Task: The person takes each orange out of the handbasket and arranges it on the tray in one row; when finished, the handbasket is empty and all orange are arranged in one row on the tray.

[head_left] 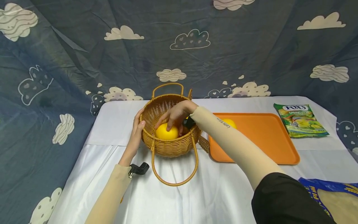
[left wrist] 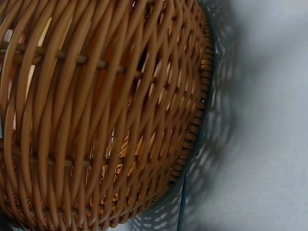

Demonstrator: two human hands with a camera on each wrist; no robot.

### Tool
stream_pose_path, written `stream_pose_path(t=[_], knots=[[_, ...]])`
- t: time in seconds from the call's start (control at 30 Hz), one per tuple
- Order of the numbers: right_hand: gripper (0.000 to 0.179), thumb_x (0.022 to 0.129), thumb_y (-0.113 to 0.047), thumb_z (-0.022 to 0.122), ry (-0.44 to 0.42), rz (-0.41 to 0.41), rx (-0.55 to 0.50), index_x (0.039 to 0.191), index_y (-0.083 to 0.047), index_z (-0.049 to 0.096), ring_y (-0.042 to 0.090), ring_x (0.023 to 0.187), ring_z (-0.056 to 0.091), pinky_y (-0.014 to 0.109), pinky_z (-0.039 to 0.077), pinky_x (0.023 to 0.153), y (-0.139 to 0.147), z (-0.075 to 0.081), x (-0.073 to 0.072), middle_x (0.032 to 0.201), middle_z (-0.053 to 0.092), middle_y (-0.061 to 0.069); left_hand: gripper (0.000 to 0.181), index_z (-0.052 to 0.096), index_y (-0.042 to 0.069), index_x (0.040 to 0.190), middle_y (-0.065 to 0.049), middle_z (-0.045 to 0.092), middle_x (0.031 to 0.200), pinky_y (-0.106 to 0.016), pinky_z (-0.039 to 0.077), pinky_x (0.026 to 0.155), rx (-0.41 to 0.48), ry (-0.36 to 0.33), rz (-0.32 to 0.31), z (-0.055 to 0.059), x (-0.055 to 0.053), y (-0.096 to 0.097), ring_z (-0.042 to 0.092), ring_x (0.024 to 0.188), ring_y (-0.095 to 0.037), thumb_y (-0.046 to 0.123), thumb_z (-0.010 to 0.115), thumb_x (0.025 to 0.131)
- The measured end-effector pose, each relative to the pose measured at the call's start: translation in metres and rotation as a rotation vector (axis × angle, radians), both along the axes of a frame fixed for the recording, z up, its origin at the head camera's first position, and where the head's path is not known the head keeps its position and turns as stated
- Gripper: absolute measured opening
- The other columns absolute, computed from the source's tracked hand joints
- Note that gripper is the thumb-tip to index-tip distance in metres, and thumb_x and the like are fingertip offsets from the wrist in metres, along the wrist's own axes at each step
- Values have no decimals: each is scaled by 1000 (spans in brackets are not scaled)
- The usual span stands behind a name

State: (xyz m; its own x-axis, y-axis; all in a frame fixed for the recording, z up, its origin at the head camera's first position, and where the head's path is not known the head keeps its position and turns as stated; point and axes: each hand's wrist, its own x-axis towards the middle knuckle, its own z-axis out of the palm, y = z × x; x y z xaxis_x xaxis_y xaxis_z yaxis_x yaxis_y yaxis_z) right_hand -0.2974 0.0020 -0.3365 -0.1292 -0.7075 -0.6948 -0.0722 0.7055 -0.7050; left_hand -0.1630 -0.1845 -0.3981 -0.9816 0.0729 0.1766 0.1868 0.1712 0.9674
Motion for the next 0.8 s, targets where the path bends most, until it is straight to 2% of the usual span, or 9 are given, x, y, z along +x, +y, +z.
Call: stream_pose_path(t=[0.07, 0.17, 0.27, 0.33, 0.43, 0.63, 0.8], knots=[[57, 93, -5, 58, 19, -21, -38, 145, -20, 43, 29, 82, 60, 39, 55, 72, 3, 3, -1, 140, 35, 7, 58, 16, 17, 153, -9, 12, 156, -51, 14, 110, -3, -1, 0, 1, 0, 0, 15, 141, -31, 28, 32, 98], [58, 92, -5, 60, 33, -44, -89, 145, -20, 42, 29, 98, 57, 46, 52, 80, 8, 7, -3, 145, 31, 7, 59, 16, 17, 153, -9, 12, 156, -50, 14, 110, -5, -4, 2, 1, 1, 1, 15, 141, -31, 28, 32, 98], [60, 93, -3, 58, 31, -62, -142, 147, -17, 38, 30, 117, 47, 52, 49, 85, 13, 12, -5, 151, 23, 7, 59, 16, 17, 153, -8, 12, 156, -50, 14, 110, -5, -4, 4, 2, 1, 1, 15, 141, -29, 28, 32, 98], [60, 93, -2, 57, 28, -87, -172, 147, -16, 37, 31, 123, 43, 54, 47, 87, 17, 14, -5, 153, 19, 8, 59, 17, 16, 153, -8, 13, 156, -49, 14, 110, -4, -4, 6, 2, 1, 1, 16, 140, -28, 28, 32, 98], [57, 95, -2, 54, 28, -122, -214, 147, -16, 36, 32, 120, 45, 54, 47, 88, 22, 17, -7, 152, 20, 10, 59, 16, 16, 153, -8, 13, 156, -49, 14, 110, -1, -4, 6, 2, 1, 1, 16, 140, -27, 28, 32, 98], [53, 96, -6, 53, 61, -156, -308, 145, -19, 37, 31, 95, 56, 47, 50, 84, 34, 23, -11, 142, 31, 13, 60, 16, 15, 153, -8, 12, 156, -48, 14, 110, 3, 6, -1, 1, 1, 1, 15, 140, -26, 28, 32, 97], [54, 96, -7, 54, 107, -156, -406, 146, -18, 36, 29, 93, 55, 44, 50, 82, 46, 29, -12, 139, 37, 15, 60, 16, 15, 153, -9, 12, 156, -48, 14, 110, 9, 9, -1, 1, 1, 1, 15, 141, -28, 28, 32, 97]])
